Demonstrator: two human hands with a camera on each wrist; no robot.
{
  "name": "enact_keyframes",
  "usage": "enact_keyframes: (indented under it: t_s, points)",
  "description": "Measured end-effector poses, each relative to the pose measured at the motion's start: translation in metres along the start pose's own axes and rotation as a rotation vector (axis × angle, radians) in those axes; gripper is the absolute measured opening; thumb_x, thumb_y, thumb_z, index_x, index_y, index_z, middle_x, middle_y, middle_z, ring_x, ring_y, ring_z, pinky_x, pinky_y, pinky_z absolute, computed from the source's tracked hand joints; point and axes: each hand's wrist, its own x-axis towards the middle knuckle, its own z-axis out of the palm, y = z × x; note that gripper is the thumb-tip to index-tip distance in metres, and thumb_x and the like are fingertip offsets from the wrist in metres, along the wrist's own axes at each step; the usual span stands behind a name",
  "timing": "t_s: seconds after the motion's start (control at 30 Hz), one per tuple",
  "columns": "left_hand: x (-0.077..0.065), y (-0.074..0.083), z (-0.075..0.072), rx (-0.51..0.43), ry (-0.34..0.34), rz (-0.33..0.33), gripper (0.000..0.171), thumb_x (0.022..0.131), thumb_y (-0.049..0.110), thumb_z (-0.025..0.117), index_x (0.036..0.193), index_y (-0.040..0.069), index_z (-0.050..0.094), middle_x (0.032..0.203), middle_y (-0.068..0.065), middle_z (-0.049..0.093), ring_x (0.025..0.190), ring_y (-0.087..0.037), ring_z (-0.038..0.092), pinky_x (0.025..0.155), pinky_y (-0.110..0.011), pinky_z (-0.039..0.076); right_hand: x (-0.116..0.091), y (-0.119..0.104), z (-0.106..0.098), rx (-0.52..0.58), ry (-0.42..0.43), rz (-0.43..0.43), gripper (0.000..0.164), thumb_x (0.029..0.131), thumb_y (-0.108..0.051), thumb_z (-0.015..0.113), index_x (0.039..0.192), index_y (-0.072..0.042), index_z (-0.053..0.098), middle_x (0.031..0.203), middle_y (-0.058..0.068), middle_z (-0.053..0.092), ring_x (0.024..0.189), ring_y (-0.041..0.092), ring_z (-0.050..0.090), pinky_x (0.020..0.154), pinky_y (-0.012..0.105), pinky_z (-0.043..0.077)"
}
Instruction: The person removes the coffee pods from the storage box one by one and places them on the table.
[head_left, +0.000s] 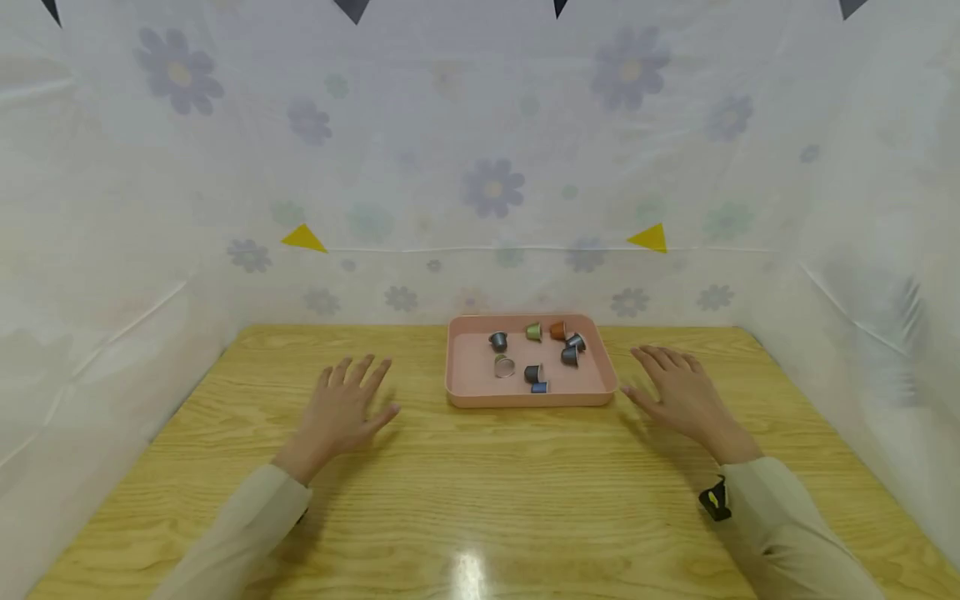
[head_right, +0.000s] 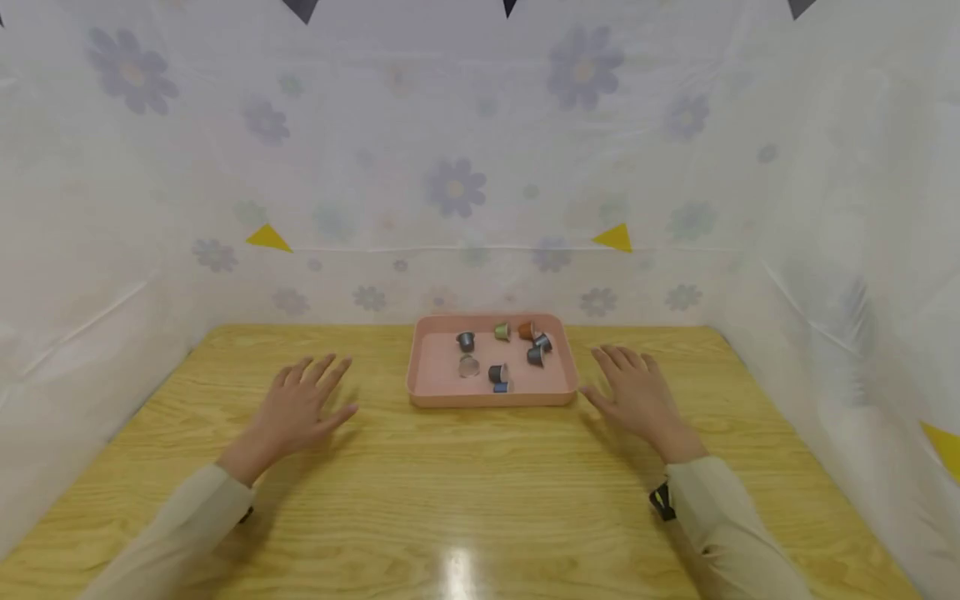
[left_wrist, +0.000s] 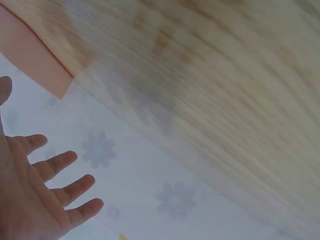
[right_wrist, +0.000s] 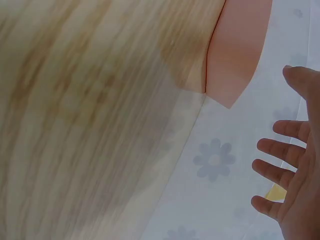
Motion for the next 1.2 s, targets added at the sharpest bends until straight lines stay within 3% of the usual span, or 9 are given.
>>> enact_keyframes:
  t_s: [0.23,0.6,1.2]
  points:
    - [0.010,0.006,0.005,-0.002,0.029,0.022,0.071,0.087,0.060,0.041,0.144,0.019,0.030,0.142,-0.013,0.039,0.126,-0.041,0.037,0.099,-0.058,0.030,0.009,-0.003,0.004,-0.003,0.048,-0.029,0.058,0.086,-0.038,0.058,0.131,-0.003,0.047,0.129,0.018,0.050,0.118,0.038,0.045,0.098,0.056,0.031]
    - [0.028,0.020,0.006,-0.010,0.075,0.053,0.065,0.089,0.056,0.041,0.141,0.017,0.036,0.136,-0.013,0.046,0.120,-0.039,0.044,0.096,-0.055,0.035,0.023,-0.005,0.009,0.018,0.040,-0.033,0.055,0.084,-0.033,0.062,0.128,-0.002,0.049,0.125,0.019,0.053,0.115,0.039,0.046,0.095,0.057,0.033]
    - [0.057,0.043,0.013,-0.037,0.045,0.050,0.058,0.091,0.051,0.040,0.139,0.019,0.039,0.134,-0.010,0.047,0.120,-0.035,0.045,0.098,-0.053,0.034,0.042,-0.002,0.019,0.030,-0.017,-0.028,0.048,0.088,-0.032,0.057,0.124,-0.003,0.053,0.123,0.018,0.055,0.113,0.039,0.048,0.093,0.058,0.035]
